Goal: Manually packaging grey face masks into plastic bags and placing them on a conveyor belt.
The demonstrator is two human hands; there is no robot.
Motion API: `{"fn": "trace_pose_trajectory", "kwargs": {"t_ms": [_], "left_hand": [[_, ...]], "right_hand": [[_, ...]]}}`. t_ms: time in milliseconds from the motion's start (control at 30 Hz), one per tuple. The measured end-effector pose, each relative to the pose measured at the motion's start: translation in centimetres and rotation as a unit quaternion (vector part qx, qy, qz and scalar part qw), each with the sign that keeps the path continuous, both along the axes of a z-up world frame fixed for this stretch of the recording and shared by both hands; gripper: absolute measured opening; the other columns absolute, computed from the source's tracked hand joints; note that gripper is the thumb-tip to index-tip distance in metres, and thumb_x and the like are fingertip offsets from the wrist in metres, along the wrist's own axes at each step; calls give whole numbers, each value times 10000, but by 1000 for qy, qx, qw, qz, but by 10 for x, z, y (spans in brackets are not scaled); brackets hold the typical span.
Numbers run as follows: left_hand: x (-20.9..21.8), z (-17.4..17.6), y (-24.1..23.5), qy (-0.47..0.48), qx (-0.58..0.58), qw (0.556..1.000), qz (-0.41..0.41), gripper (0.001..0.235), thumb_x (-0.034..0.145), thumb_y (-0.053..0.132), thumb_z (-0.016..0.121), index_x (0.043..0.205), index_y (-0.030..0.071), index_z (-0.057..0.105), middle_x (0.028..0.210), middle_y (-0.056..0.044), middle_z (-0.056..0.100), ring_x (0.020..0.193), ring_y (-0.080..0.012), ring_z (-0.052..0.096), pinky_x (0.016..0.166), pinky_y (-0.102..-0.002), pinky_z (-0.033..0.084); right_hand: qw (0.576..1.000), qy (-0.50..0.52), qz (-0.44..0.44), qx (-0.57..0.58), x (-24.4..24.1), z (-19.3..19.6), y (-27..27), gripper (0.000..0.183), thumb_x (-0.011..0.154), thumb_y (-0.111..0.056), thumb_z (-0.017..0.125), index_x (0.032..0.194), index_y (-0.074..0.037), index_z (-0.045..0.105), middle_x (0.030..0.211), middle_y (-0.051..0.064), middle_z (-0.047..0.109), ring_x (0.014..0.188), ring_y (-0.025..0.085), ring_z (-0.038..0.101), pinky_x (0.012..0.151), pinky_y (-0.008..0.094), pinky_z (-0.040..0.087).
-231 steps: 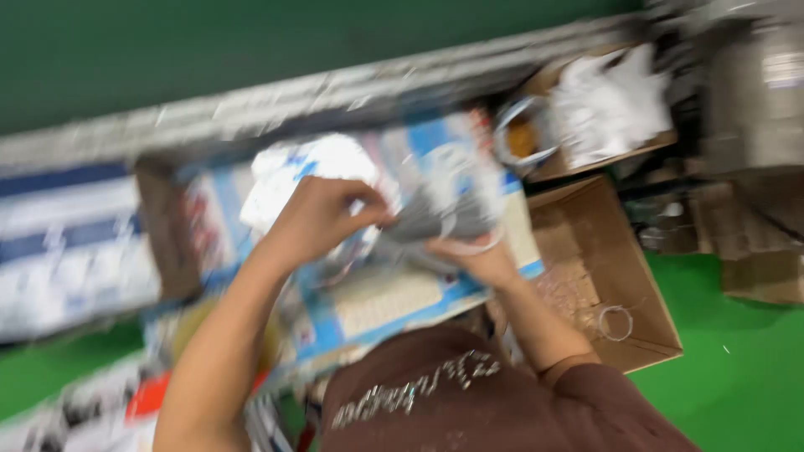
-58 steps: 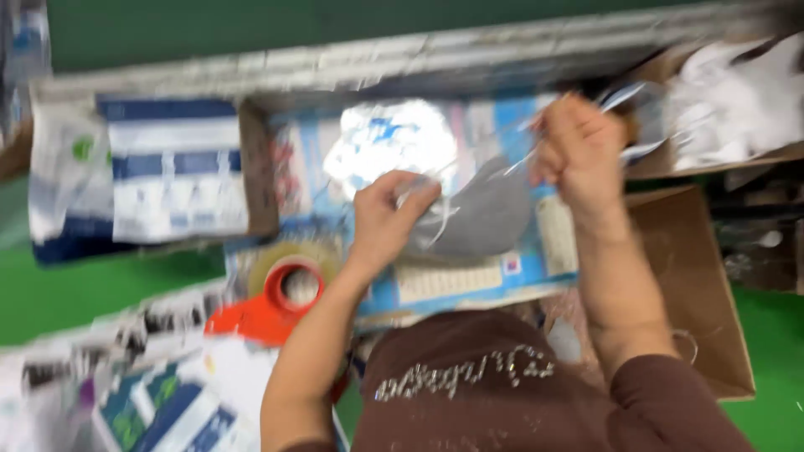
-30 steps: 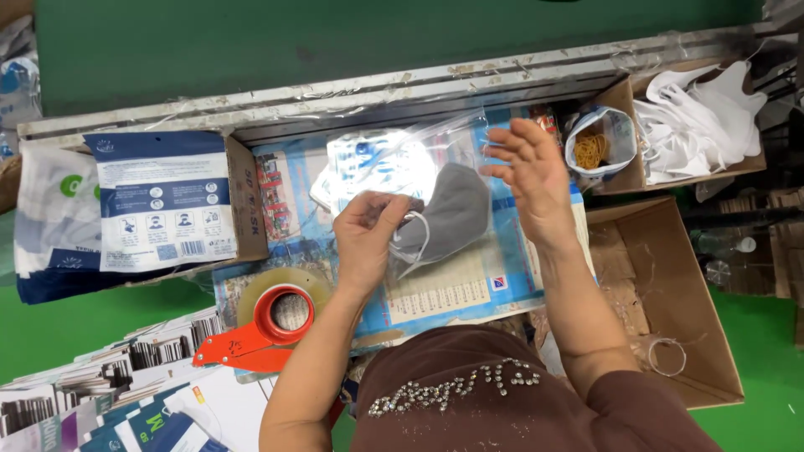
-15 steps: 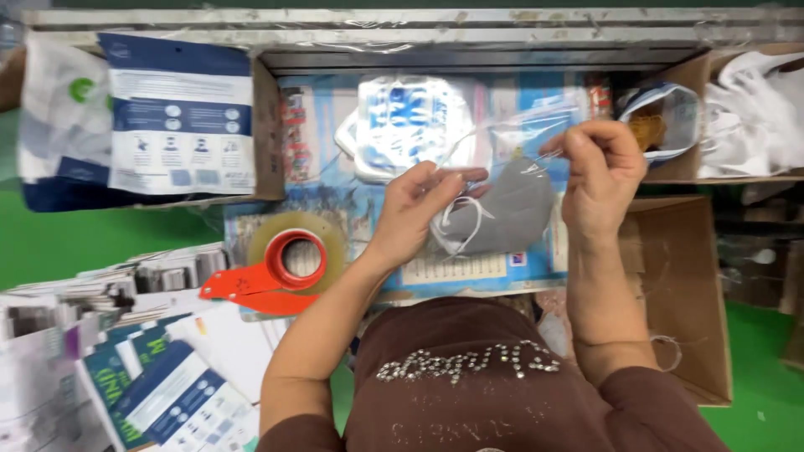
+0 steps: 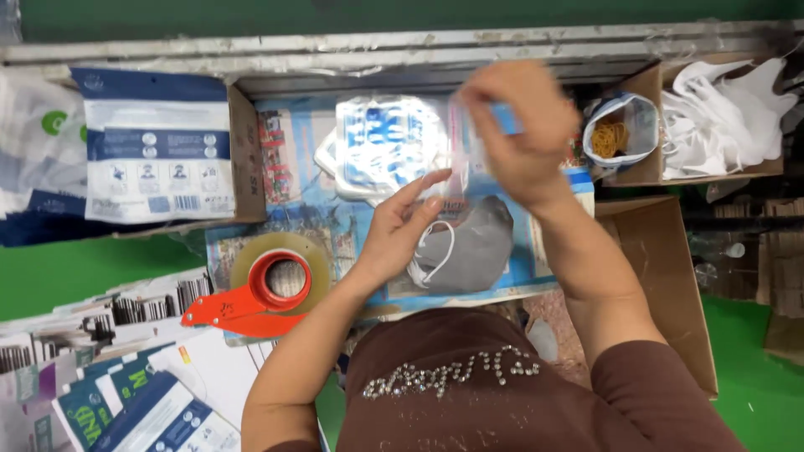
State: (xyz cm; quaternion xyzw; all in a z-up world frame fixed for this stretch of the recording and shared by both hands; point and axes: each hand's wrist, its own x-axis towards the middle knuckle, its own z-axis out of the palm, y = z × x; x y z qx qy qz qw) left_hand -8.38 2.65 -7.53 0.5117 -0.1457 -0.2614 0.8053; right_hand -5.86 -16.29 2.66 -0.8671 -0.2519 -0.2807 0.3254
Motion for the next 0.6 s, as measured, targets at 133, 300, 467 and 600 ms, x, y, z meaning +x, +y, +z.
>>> {"fn": "trace_pose_trajectory", "kwargs": {"t_ms": [133,300,467,600], "left_hand": [[9,7,8,48,-46,998,-2,520,1080,198,538,1553,31,401,1269,-166,699,1188,-197,668,1017,-359,585],[6,15,10,37,-66,997,19,609,1067,209,545,1602,92,279,1355,-153,640,1234,-162,614,1010,-365,584],[2,-4,4,-72,45,995,52,609,1117,238,523,1654,84,280,1527,-140,564,1204,-101,572,1043,-274,473],[-1,-7,3,-73,76,992,67,622,1107,234,527,1654,92,266,1403,-184,653,1197,-106,596,1058,-276,471]], "right_hand": [[997,-17,-36,66,-21,19,-3,181,932,21,803,1069,-21,693,1066,109,696,993,300,671,885,384,509],[996,-20,5,-89,-25,-4,15,247,857,-58,854,1059,-35,714,1001,88,654,958,277,623,874,415,434],[980,-73,-36,-180,-12,-15,19,253,905,-102,815,1120,-33,702,1021,64,667,1025,262,633,916,415,429],[976,-85,-26,-197,-7,-26,22,246,913,-81,809,1126,-18,702,1026,70,666,1045,256,644,924,404,441]]}}
